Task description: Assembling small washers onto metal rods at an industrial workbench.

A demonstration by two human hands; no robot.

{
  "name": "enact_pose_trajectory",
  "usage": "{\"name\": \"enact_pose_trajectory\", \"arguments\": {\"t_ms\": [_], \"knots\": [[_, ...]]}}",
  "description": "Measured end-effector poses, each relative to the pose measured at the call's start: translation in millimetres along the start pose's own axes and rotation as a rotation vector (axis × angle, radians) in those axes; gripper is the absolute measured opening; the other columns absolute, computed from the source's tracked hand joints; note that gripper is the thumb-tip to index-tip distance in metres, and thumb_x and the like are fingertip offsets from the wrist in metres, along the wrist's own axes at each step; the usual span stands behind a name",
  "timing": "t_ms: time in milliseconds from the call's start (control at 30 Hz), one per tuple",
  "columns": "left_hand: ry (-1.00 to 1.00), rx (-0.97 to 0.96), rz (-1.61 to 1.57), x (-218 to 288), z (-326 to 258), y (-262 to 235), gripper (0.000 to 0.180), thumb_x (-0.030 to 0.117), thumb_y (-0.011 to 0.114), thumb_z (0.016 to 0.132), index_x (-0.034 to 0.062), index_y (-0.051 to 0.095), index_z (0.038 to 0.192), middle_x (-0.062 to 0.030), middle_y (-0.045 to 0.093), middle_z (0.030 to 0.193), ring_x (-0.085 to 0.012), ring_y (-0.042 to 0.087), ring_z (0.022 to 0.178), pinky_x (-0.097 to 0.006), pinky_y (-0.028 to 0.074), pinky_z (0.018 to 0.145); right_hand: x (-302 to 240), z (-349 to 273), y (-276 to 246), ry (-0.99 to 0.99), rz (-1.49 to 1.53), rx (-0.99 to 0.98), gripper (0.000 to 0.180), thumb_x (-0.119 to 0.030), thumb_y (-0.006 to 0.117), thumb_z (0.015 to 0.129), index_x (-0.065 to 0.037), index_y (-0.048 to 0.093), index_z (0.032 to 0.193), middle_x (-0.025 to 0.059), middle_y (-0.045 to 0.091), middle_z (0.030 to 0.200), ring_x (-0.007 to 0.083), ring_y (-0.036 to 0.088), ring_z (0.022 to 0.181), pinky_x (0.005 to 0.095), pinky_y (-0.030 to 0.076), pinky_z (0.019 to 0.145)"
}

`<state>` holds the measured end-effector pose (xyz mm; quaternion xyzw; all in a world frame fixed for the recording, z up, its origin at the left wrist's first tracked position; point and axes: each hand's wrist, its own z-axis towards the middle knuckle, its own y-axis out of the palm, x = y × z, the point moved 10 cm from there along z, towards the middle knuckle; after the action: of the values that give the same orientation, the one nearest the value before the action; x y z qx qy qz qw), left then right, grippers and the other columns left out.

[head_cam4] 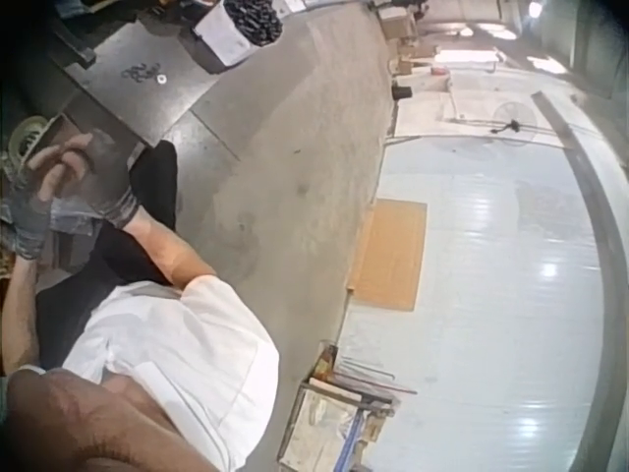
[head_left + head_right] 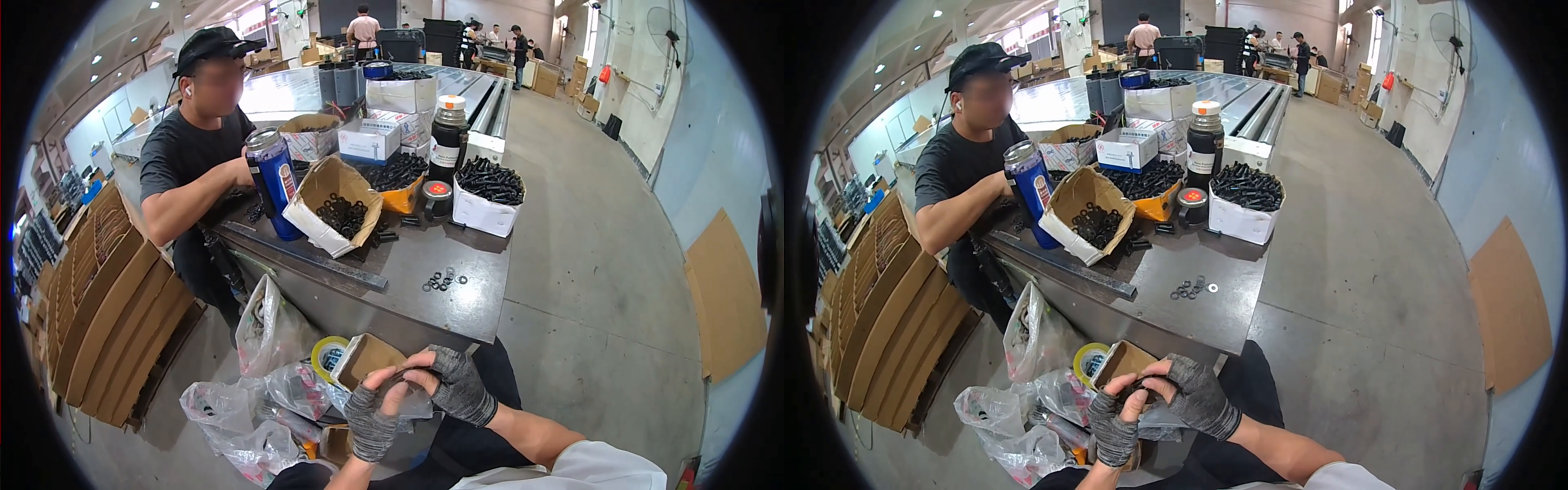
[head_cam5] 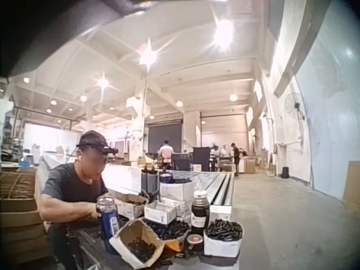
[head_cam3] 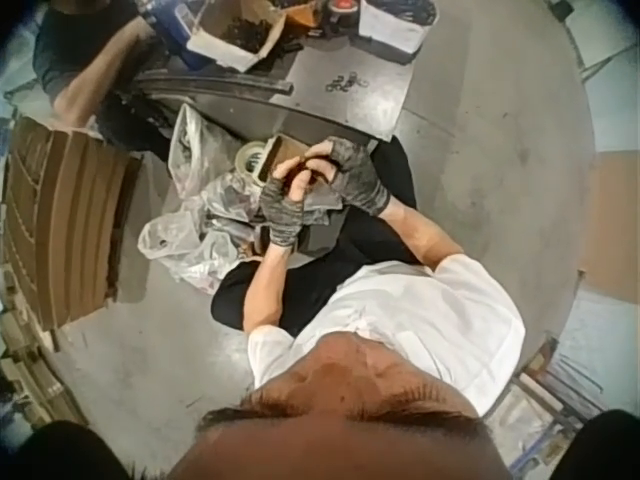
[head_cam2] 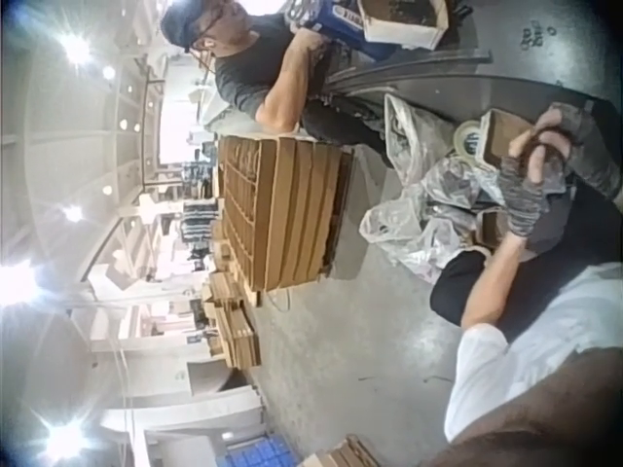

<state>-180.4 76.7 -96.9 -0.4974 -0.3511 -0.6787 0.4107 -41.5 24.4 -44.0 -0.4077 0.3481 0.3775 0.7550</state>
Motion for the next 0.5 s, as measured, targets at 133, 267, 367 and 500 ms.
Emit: {"name": "enact_pose_trajectory", "arguments": {"t_ms": [133,267,367,500], "knots": [[-0.079,0.038,-0.006,-11,2,-7,0.024,0.008,0.07,0.09,-0.0001,0.065,0.113,-0.0092,0.069,0.1,-0.0174,0.065,0.092,-0.029,0.051,0.083,-27,10,-11,-0.152,-0.114,-0.017,0.014,-0.008,0.07,0.087,-0.004,0.067,0.1,0.0109,0.067,0.087,0.0265,0.065,0.076,0.0342,0.052,0.069],[-0.236,0.116,-0.222,-16,7,-18,0.022,0.009,0.069,0.091,0.0001,0.067,0.11,-0.0078,0.071,0.093,-0.0151,0.066,0.086,-0.028,0.052,0.077,-42,44,-70,-0.366,-0.682,0.126,0.022,-0.005,0.069,0.082,-0.009,0.068,0.104,0.0091,0.068,0.104,0.0293,0.064,0.095,0.0374,0.049,0.084],[-0.207,0.134,-0.188,-23,8,-20,0.021,0.013,0.071,0.09,0.0008,0.069,0.107,-0.006,0.069,0.091,-0.0123,0.063,0.081,-0.026,0.05,0.074,-18,60,-74,-0.33,-0.895,0.007,0.029,-0.007,0.065,0.084,-0.011,0.066,0.112,0.0074,0.065,0.119,0.0296,0.058,0.112,0.0435,0.042,0.097],[-0.149,0.104,-0.1,-23,9,-17,0.022,0.014,0.073,0.089,0.0012,0.069,0.108,-0.0036,0.067,0.088,-0.0116,0.06,0.08,-0.026,0.049,0.075,11,56,-69,-0.241,-1.061,-0.116,0.031,-0.01,0.06,0.088,-0.013,0.063,0.12,0.0064,0.061,0.128,0.0309,0.052,0.122,0.0507,0.034,0.104]]}}
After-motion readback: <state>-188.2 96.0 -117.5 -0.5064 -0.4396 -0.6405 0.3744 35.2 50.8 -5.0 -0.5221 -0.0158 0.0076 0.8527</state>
